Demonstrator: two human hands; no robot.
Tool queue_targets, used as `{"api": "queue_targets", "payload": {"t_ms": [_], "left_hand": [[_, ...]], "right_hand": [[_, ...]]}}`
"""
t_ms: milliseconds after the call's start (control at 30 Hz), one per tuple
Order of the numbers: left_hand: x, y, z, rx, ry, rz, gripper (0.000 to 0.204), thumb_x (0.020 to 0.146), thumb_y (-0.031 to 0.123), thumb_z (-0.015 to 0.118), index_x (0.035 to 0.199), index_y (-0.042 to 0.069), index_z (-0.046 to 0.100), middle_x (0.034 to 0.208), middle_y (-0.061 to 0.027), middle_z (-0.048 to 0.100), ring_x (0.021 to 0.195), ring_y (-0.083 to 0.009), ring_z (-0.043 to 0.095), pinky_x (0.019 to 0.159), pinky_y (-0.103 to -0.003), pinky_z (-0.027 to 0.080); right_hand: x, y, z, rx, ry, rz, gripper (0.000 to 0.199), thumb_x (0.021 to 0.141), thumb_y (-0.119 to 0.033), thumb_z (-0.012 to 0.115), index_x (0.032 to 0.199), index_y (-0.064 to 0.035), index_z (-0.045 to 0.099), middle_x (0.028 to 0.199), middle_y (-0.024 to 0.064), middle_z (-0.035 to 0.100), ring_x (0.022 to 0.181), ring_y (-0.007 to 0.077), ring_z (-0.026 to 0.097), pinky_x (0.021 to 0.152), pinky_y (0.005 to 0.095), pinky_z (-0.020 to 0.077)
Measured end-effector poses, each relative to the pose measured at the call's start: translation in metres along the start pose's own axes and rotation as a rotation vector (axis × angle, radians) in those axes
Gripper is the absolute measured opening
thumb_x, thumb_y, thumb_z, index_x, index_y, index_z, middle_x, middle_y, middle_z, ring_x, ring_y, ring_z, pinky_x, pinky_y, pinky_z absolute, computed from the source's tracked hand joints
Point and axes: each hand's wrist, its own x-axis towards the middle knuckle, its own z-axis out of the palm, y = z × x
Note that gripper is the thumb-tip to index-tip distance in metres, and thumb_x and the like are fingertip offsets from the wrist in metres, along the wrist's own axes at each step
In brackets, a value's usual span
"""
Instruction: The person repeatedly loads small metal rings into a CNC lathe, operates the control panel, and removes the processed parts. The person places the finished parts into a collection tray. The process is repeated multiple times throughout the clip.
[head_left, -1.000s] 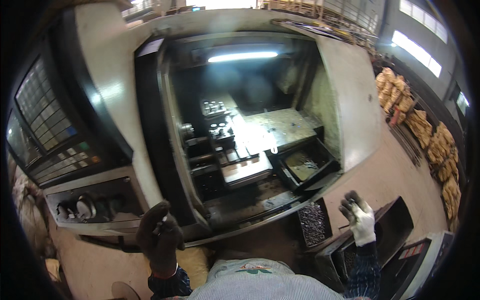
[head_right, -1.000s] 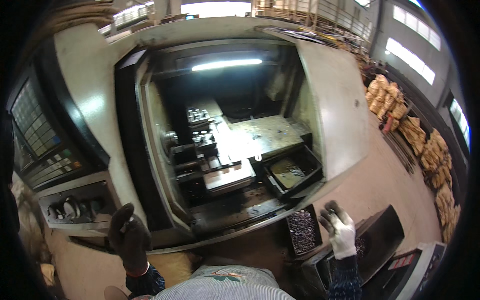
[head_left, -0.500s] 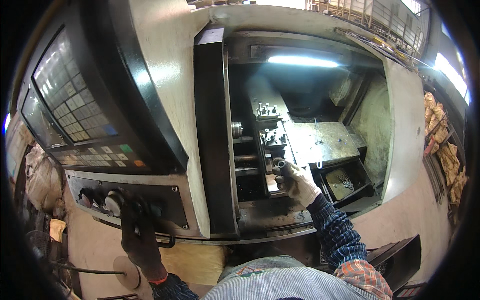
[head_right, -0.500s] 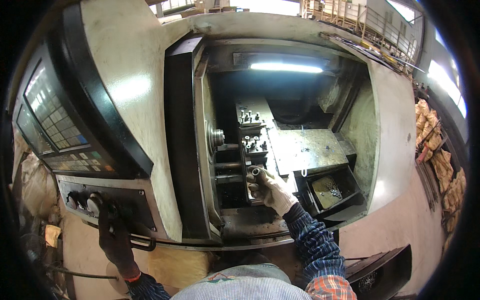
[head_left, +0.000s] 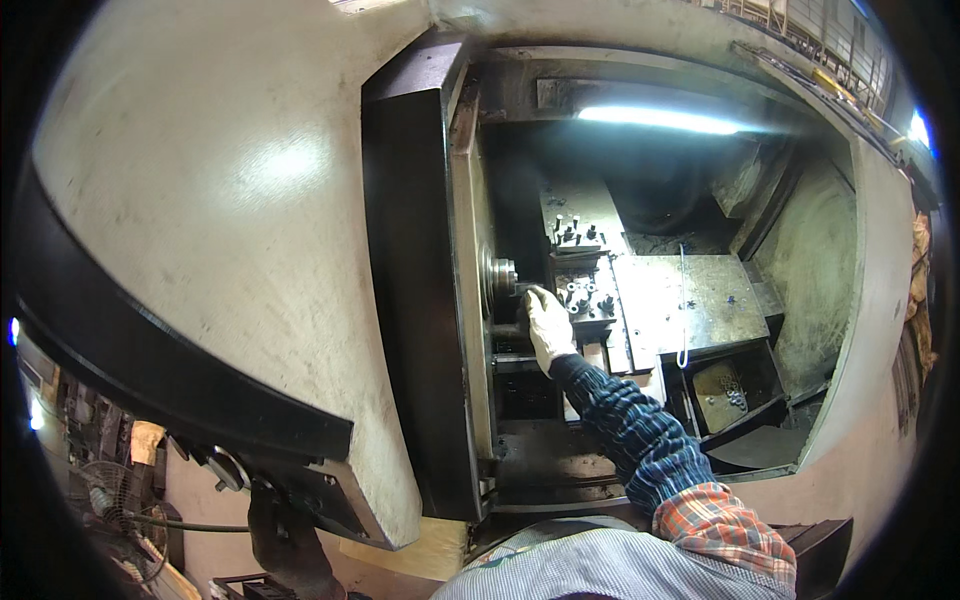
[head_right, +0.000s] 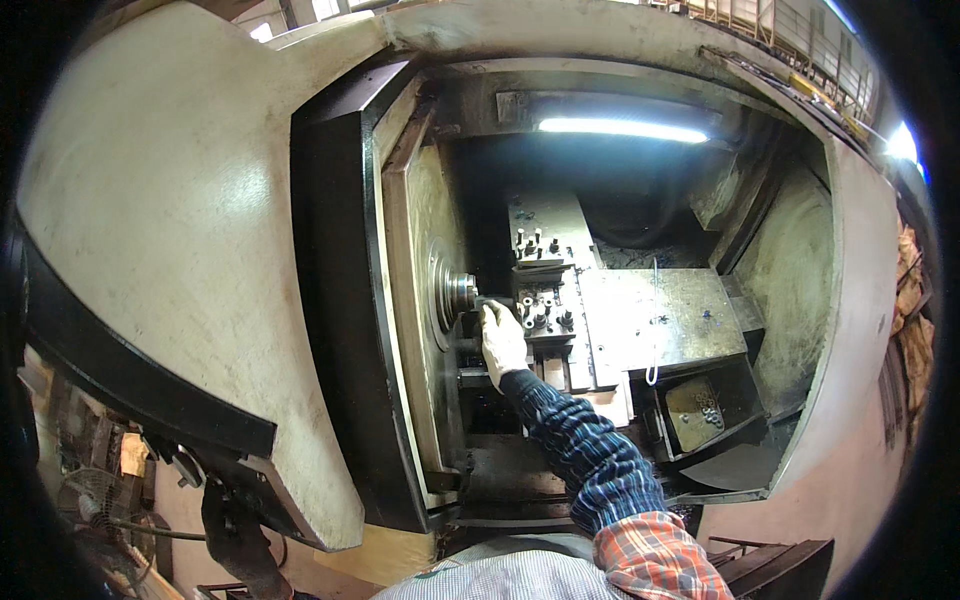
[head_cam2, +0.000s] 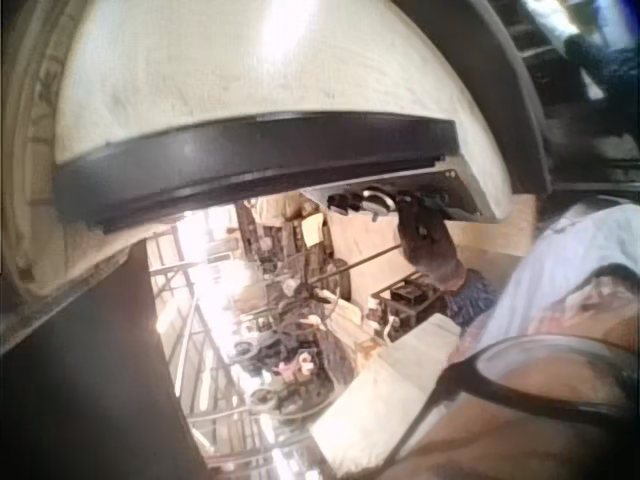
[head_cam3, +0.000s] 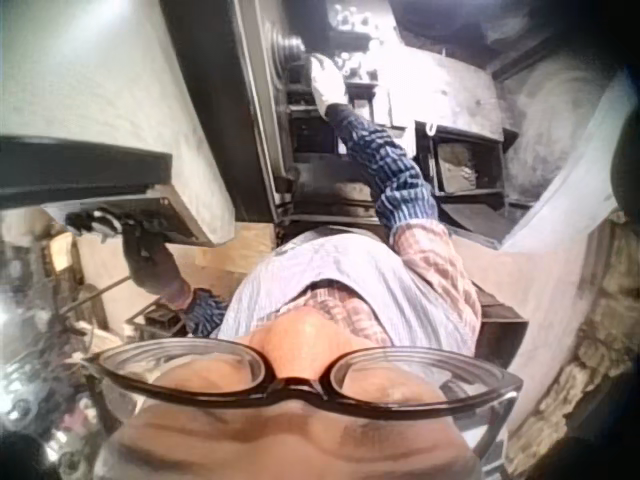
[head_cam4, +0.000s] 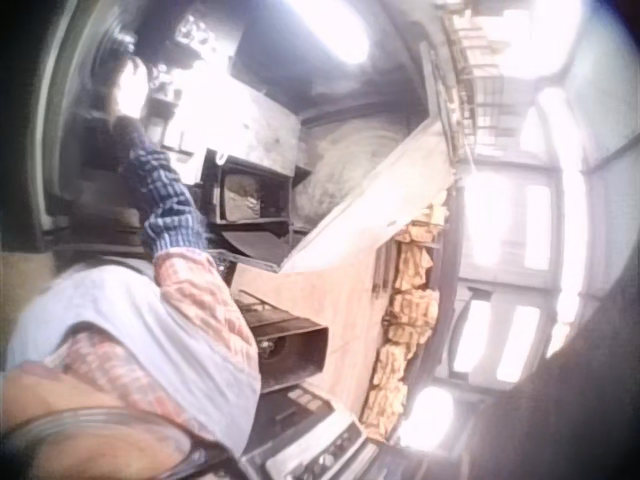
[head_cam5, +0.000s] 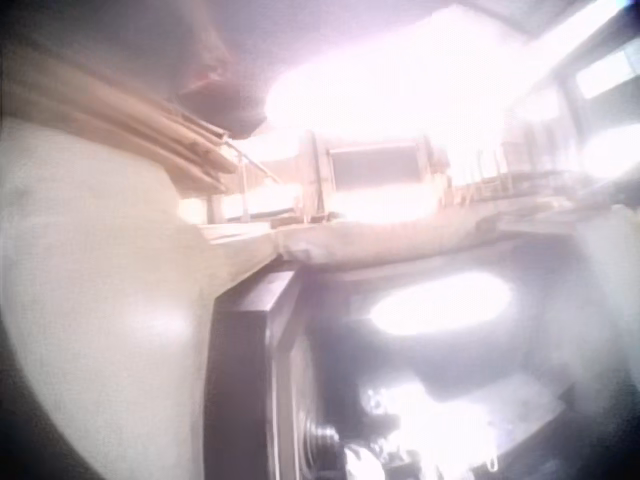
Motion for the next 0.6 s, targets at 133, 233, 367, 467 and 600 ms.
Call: {"api": "queue_targets", "payload": {"t_ms": [133,233,367,467,600], "left_hand": [[-0.004,0.016,0.004,-0.029,0.138,-0.072,0.034,0.093,0.006,0.057,0.126,-0.004,0.059,0.114,-0.0179,0.067,0.095,-0.0266,0.067,0.078,-0.033,0.055],[-0.010,0.028,0.011,0.004,0.200,-0.033,0.033,0.095,0.015,0.061,0.122,-0.003,0.062,0.108,-0.0158,0.069,0.089,-0.0233,0.067,0.075,-0.031,0.056],[-0.008,0.030,0.014,0.069,0.248,0.042,0.032,0.098,0.017,0.058,0.121,-0.004,0.062,0.111,-0.0181,0.069,0.093,-0.0256,0.068,0.079,-0.033,0.057],[-0.006,0.026,0.017,0.097,0.283,0.107,0.030,0.098,0.014,0.057,0.120,-0.006,0.062,0.110,-0.0186,0.069,0.092,-0.0257,0.069,0.079,-0.033,0.058],[-0.006,0.021,0.020,-0.070,0.269,0.153,0.028,0.098,0.013,0.057,0.117,-0.008,0.062,0.108,-0.0190,0.069,0.090,-0.0253,0.069,0.077,-0.032,0.059]], "right_hand": [[0.030,0.003,0.023,0.071,0.161,0.002,0.039,0.100,-0.029,0.051,0.128,-0.0024,0.057,0.123,0.0130,0.062,0.114,0.0221,0.058,0.100,0.0321,0.0429],[0.058,0.013,0.038,0.313,0.272,0.125,0.036,0.100,-0.023,0.051,0.129,-0.0013,0.056,0.122,0.0112,0.063,0.111,0.0189,0.058,0.098,0.0306,0.0439],[0.087,0.048,0.055,0.371,0.292,0.214,0.040,0.100,-0.031,0.052,0.126,-0.0007,0.058,0.121,0.0132,0.063,0.112,0.0205,0.058,0.098,0.0316,0.0436],[0.098,0.074,0.060,0.578,0.203,0.240,0.037,0.100,-0.032,0.051,0.121,-0.0020,0.058,0.106,0.0094,0.064,0.088,0.0185,0.061,0.079,0.0329,0.0495],[0.095,0.078,0.059,0.596,0.254,0.067,0.035,0.098,-0.028,0.055,0.122,-0.0023,0.054,0.099,0.0086,0.064,0.084,0.0184,0.062,0.075,0.0337,0.0515]]}}
